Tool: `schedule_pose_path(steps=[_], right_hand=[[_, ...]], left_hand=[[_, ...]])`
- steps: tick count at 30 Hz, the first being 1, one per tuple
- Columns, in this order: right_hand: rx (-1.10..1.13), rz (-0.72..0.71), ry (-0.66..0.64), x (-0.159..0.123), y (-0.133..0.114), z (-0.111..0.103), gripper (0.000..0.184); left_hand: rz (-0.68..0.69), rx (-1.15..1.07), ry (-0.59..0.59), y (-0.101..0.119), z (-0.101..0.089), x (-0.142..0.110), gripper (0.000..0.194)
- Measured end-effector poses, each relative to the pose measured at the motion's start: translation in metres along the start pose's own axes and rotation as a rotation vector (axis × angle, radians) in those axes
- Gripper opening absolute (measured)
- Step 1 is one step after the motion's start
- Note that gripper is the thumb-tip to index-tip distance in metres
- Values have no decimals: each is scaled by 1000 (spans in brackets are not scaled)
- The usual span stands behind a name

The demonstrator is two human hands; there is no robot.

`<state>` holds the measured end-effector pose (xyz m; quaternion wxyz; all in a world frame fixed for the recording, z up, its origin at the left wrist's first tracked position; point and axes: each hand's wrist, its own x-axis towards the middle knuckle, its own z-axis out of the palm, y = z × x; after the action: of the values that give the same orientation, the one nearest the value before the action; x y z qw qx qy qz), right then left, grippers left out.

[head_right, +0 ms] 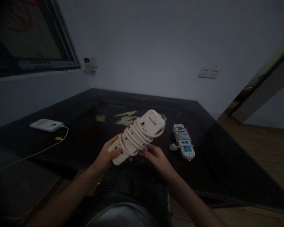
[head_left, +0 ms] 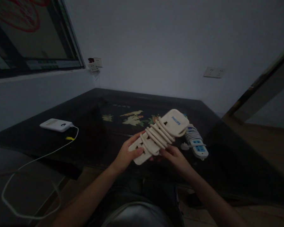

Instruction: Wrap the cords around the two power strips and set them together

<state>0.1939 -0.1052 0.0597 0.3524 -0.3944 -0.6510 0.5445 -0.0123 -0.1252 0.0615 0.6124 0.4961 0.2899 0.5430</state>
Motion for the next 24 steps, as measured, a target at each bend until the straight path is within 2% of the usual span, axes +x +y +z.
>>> schedule_pose_path(steps=[3, 6, 14, 20, 24], right_hand=[[58, 12, -11, -3, -2, 7, 40], [41, -9, 29, -4, -1, 16, 40], [-17, -7, 104, -4, 4, 29, 37], [-61, -10, 32, 4, 11, 24, 27], [-110, -24, -18, 12, 21, 22, 32]], left_hand=[[-38, -73, 146, -1, 6, 5, 70], [-92, -98, 216, -1, 9, 10, 68], [-52, 13, 245, -18, -2, 18, 55], [-9, 156, 288, -28, -9, 14, 61], [-27, 170, 217, -29, -4, 8, 63]])
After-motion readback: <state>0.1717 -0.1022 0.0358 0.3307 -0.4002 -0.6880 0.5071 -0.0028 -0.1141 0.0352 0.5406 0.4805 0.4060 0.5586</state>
